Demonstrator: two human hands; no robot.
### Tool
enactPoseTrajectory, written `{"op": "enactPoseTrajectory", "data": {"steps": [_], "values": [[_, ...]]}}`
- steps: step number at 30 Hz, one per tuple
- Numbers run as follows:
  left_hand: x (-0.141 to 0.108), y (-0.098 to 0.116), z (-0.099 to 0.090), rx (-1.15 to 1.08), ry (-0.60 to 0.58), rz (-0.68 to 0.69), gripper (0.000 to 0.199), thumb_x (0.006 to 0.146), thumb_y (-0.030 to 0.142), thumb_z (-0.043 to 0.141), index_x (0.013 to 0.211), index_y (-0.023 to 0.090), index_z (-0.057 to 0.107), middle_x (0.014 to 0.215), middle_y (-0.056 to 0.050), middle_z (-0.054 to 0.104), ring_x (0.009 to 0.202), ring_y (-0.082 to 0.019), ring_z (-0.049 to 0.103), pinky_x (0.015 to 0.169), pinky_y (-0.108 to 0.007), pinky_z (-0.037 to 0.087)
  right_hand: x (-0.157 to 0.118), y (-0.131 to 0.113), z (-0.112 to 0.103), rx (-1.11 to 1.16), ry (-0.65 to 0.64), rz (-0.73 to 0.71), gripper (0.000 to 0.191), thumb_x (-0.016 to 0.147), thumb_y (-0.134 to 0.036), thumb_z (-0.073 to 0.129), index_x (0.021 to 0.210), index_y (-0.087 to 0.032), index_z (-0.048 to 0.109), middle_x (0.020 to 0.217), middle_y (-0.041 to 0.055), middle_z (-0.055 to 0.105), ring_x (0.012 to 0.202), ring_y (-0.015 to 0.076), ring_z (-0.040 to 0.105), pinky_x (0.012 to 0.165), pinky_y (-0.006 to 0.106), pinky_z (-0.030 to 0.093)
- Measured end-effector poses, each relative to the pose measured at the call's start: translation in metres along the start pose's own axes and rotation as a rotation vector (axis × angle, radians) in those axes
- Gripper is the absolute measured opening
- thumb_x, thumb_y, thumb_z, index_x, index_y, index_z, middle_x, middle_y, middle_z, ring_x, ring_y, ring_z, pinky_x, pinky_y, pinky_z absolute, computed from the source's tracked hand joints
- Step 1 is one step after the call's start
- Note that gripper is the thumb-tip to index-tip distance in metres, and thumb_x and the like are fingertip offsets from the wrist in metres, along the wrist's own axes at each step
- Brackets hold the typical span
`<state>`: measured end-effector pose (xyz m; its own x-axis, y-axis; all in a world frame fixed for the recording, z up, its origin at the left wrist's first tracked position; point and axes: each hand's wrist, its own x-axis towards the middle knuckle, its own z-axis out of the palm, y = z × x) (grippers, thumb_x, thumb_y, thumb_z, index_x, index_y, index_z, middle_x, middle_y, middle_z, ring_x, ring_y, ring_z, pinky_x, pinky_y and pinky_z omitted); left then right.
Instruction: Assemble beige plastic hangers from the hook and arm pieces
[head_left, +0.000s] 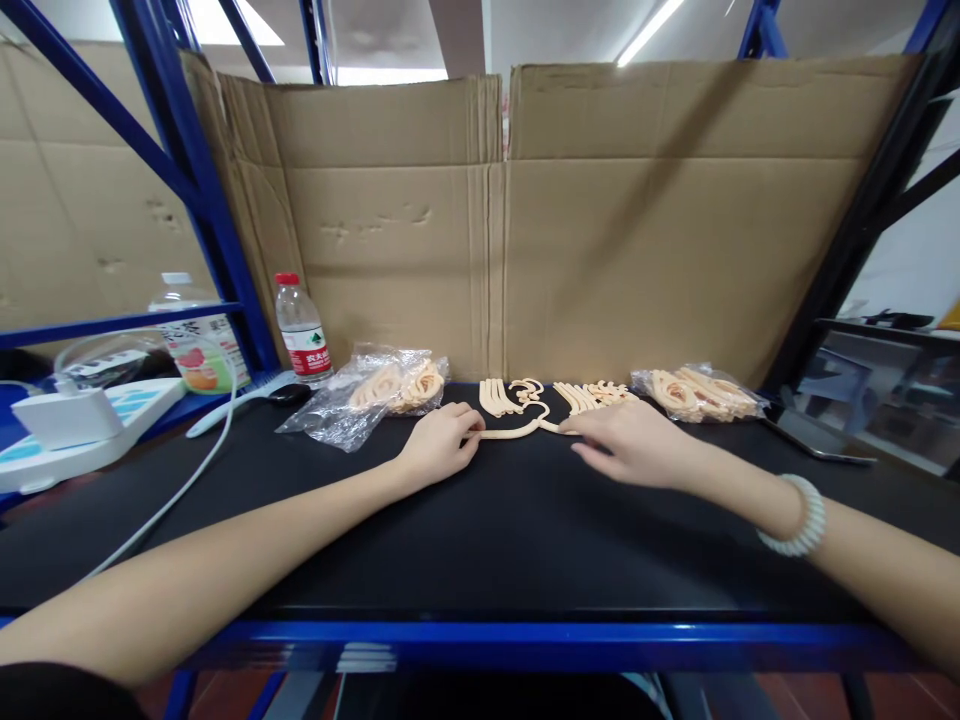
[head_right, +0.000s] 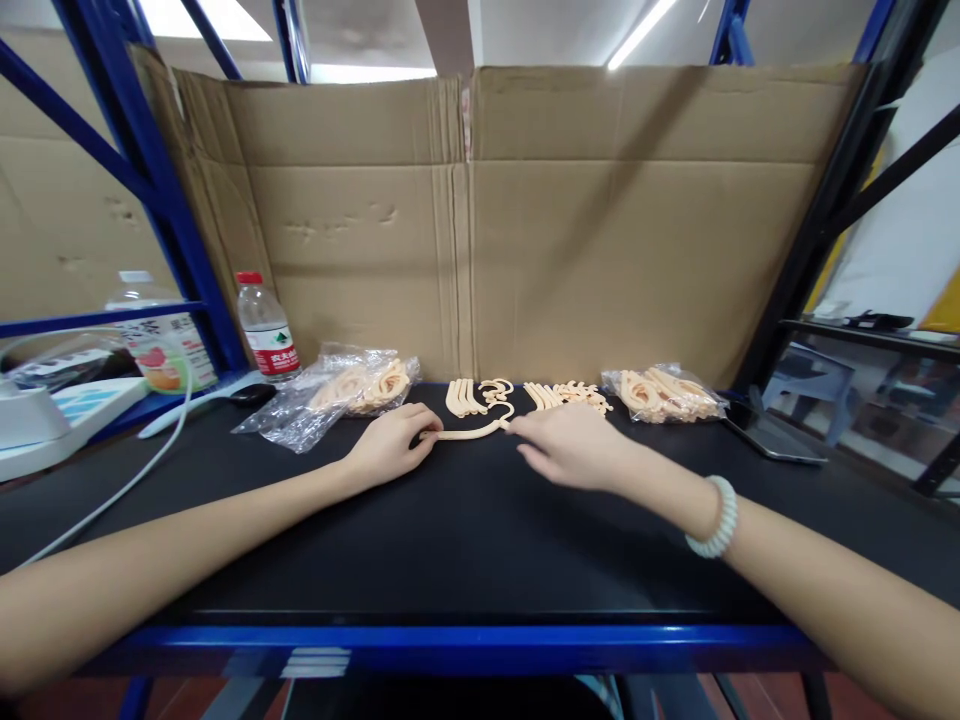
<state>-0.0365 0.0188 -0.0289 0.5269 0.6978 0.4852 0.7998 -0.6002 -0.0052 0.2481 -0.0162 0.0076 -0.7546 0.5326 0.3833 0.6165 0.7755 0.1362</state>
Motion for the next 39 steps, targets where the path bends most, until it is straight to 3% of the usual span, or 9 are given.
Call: {"op": "enactPoseTrajectory", "data": {"steps": [2, 6, 24, 31, 39], "values": [[0.000, -0.001, 0.000, 0.001, -0.002, -0.002, 0.017, 0.082, 0.012, 0.045, 0.087, 0.017, 0.060, 0.090, -0.005, 0.061, 0.086, -0.020, 0.057, 0.075, -0.030, 0.044, -0.002, 0.037, 0.015, 0.064, -0.179, 0.194, 0.017, 0.081, -0.019, 0.055, 0.095, -0.017, 0.064, 0.064, 0.0020, 0.061, 0.057, 0.0169, 0.056, 0.054, 0.027, 0.038], [0.001, -0.003, 0.002, 0.002, -0.014, -0.005, 0.020, 0.083, 0.012, 0.043, 0.089, 0.017, 0.061, 0.092, -0.006, 0.062, 0.088, -0.021, 0.057, 0.076, -0.032, 0.045, -0.014, 0.074, 0.034, 0.187, -0.202, 0.297, 0.017, 0.087, -0.022, 0.049, 0.097, -0.017, 0.061, 0.066, 0.0011, 0.060, 0.059, 0.0160, 0.054, 0.056, 0.025, 0.037], [0.002, -0.007, 0.003, 0.025, -0.037, -0.070, 0.025, 0.084, 0.011, 0.041, 0.093, 0.020, 0.063, 0.096, -0.003, 0.063, 0.092, -0.021, 0.059, 0.080, -0.032, 0.047, -0.013, 0.065, 0.033, -0.018, -0.213, 0.370, 0.011, 0.091, -0.020, 0.047, 0.093, -0.019, 0.058, 0.079, 0.0033, 0.065, 0.072, 0.0180, 0.060, 0.059, 0.024, 0.035], [0.002, -0.006, 0.004, 0.020, -0.037, -0.077, 0.025, 0.084, 0.011, 0.041, 0.093, 0.020, 0.062, 0.097, -0.004, 0.063, 0.093, -0.021, 0.059, 0.079, -0.031, 0.047, -0.016, 0.062, 0.021, -0.015, -0.053, 0.368, 0.015, 0.088, -0.019, 0.051, 0.100, -0.020, 0.060, 0.070, -0.0003, 0.063, 0.062, 0.0149, 0.057, 0.056, 0.023, 0.034], [0.001, -0.005, 0.002, 0.010, -0.036, -0.082, 0.024, 0.084, 0.011, 0.041, 0.093, 0.019, 0.061, 0.096, -0.004, 0.063, 0.092, -0.021, 0.059, 0.079, -0.032, 0.047, -0.015, 0.059, 0.032, -0.041, -0.174, 0.408, 0.011, 0.085, -0.018, 0.056, 0.095, -0.021, 0.061, 0.071, -0.0012, 0.065, 0.068, 0.0160, 0.060, 0.056, 0.023, 0.032]]}}
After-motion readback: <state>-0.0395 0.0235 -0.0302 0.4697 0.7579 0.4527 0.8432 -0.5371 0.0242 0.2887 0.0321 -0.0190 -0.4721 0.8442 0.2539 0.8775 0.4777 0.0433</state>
